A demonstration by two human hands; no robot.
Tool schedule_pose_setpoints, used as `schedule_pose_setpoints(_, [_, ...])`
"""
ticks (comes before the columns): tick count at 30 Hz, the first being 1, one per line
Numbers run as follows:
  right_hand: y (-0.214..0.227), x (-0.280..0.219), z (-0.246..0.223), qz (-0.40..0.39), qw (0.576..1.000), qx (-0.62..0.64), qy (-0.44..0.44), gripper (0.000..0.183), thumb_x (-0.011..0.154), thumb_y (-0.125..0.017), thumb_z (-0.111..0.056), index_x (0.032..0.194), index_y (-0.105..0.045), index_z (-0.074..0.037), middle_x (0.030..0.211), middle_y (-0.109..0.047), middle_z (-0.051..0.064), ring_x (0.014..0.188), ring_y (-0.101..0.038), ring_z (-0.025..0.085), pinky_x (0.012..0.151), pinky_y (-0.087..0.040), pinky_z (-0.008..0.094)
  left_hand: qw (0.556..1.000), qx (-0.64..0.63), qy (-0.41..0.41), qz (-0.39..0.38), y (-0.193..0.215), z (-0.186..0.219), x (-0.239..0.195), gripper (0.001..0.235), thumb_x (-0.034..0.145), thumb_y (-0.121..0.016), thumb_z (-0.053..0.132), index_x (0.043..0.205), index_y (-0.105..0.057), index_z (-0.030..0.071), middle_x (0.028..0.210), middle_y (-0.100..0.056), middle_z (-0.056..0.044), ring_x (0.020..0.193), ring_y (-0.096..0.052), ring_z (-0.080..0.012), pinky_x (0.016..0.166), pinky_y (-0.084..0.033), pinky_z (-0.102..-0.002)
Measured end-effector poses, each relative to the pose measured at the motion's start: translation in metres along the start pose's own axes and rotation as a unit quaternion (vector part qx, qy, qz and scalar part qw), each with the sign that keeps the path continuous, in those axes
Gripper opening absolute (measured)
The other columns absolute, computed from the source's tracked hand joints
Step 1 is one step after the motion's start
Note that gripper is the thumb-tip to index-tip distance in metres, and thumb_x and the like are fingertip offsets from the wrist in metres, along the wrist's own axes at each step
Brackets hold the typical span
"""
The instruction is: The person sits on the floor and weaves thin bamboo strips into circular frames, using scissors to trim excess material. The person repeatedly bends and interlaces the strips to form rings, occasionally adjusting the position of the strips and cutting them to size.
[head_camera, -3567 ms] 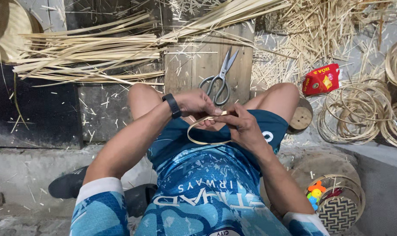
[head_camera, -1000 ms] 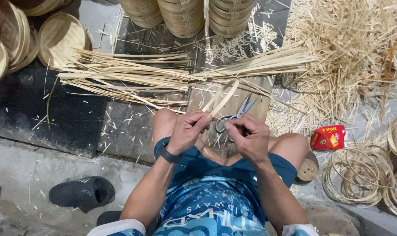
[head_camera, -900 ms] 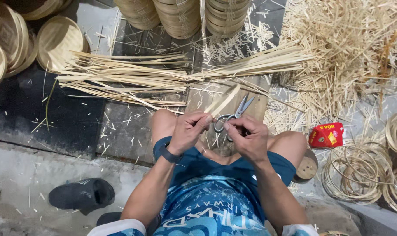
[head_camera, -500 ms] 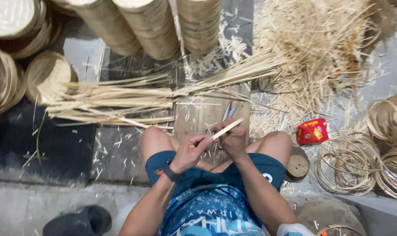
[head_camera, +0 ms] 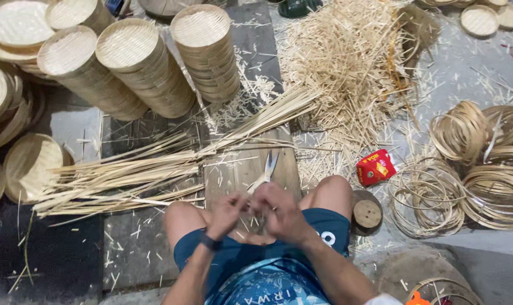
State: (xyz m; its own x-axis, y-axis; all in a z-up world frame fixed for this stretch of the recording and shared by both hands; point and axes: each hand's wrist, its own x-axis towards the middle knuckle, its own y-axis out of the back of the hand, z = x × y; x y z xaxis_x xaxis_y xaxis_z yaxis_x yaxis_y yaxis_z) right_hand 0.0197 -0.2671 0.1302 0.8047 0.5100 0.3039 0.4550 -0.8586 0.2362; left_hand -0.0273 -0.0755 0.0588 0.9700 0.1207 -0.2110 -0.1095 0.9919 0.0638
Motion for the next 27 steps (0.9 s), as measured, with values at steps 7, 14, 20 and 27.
schedule_pose_setpoints(7, [-0.022, -0.003, 0.076, 0.245, 0.641, 0.613, -0.391, 0.040, 0.102, -0.052, -0.043, 0.095, -0.061, -0.005, 0.074, -0.057, 0.004, 0.062, -0.053, 0.019, 0.061, -0.048, 0.034, 0.982, -0.041, 0.001, -0.183, 0.006, 0.005, -0.024, 0.025, 0.101, -0.066, 0.022, 0.101, -0.080, 0.002, 0.076, -0.066, 0.005, 0.067, -0.051, -0.0031, 0.057, -0.041, -0.022])
schedule_pose_setpoints(14, [-0.035, 0.008, 0.079, -0.116, 0.799, 0.553, -0.208, 0.025, 0.117, -0.063, -0.023, 0.101, -0.064, -0.004, 0.075, -0.059, -0.004, 0.067, -0.058, 0.009, 0.067, -0.049, 0.026, 0.961, -0.080, 0.077, -0.252, -0.019, 0.007, -0.037, 0.026, 0.098, -0.068, 0.022, 0.105, -0.078, -0.001, 0.085, -0.071, 0.003, 0.074, -0.060, -0.0062, 0.060, -0.046, -0.021])
schedule_pose_setpoints(20, [-0.007, 0.013, 0.016, -0.077, 0.993, -0.061, -0.073, 0.013, 0.094, -0.069, -0.019, 0.095, -0.075, -0.007, 0.084, -0.073, 0.006, 0.077, -0.072, 0.018, 0.068, -0.057, 0.034, 0.988, 0.123, -0.095, -0.019, 0.026, -0.002, -0.016, 0.020, 0.091, -0.073, 0.014, 0.103, -0.078, -0.001, 0.083, -0.076, -0.006, 0.073, -0.066, -0.0130, 0.063, -0.053, -0.029])
schedule_pose_setpoints(27, [0.000, -0.006, 0.016, -0.091, 0.995, 0.030, -0.020, 0.008, 0.094, -0.071, -0.010, 0.096, -0.072, -0.002, 0.084, -0.071, 0.007, 0.074, -0.069, 0.014, 0.066, -0.054, 0.030, 0.999, 0.034, -0.003, -0.040, 0.018, -0.019, -0.002, 0.020, 0.100, -0.063, 0.015, 0.097, -0.078, 0.001, 0.078, -0.066, -0.001, 0.068, -0.059, -0.0079, 0.059, -0.048, -0.024])
